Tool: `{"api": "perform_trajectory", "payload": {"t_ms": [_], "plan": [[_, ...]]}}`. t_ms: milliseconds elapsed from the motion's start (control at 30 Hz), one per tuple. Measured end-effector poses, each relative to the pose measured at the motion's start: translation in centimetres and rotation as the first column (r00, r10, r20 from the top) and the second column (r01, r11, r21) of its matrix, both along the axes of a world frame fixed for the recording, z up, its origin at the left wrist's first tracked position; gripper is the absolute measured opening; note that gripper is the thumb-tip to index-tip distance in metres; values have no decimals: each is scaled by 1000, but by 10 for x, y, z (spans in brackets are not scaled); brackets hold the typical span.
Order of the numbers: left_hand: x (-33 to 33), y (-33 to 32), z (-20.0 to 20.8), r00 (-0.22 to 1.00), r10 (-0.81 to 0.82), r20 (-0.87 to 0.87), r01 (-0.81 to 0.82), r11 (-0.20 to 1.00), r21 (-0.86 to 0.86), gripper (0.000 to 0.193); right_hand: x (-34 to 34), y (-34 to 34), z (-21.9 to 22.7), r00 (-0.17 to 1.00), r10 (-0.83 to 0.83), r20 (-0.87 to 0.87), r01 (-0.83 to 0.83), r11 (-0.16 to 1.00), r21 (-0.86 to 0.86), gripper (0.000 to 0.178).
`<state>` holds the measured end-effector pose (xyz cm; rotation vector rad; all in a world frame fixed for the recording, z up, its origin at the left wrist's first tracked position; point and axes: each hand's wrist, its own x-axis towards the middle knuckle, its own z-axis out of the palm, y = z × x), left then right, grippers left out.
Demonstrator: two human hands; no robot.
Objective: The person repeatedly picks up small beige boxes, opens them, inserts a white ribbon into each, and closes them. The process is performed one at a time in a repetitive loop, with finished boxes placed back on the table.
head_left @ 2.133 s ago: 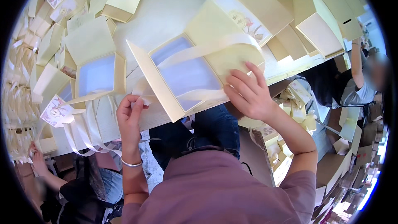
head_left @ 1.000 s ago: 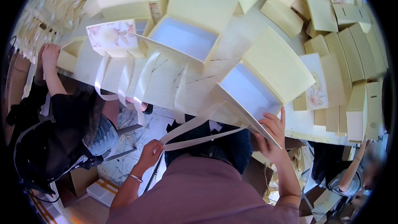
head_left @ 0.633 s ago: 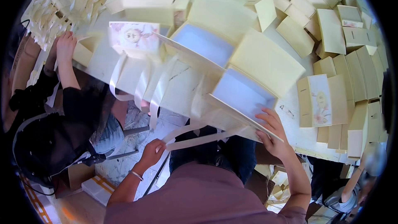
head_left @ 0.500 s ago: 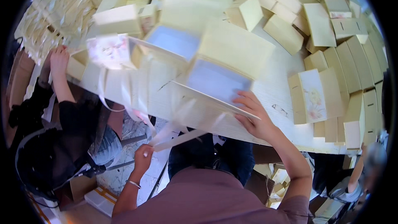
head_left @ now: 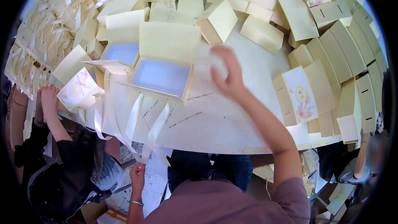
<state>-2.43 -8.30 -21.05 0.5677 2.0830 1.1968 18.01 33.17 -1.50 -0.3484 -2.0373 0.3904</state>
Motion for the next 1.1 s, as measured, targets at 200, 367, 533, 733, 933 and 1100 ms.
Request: {"api": "perform_trajectory", "payload": {"t_ms": [200,367,533,733,933,1100], "plan": [[16,40,43,831,-156,-533,180,984,-6,19,-30,107,-1,686,-568,455,585,802,120,41],[33,63,96,821,-124,-558,228,966,121,12,-28,130,6,590,-522,616,610,788,84,30],[62,90,144,764,-170,-622,381,897,223,9,31,115,11,799,-375,470,549,774,-315,17],[97,153,186,648,-327,-688,715,572,401,16,123,-2,29,951,-292,98,237,491,-838,13],[134,222,215,425,-368,-827,880,381,283,51,191,-83,24,916,-190,352,378,701,-605,10],[151,273,260,-153,-354,-923,901,333,-277,79,212,-92,43,989,24,147,119,463,-878,13]]}}
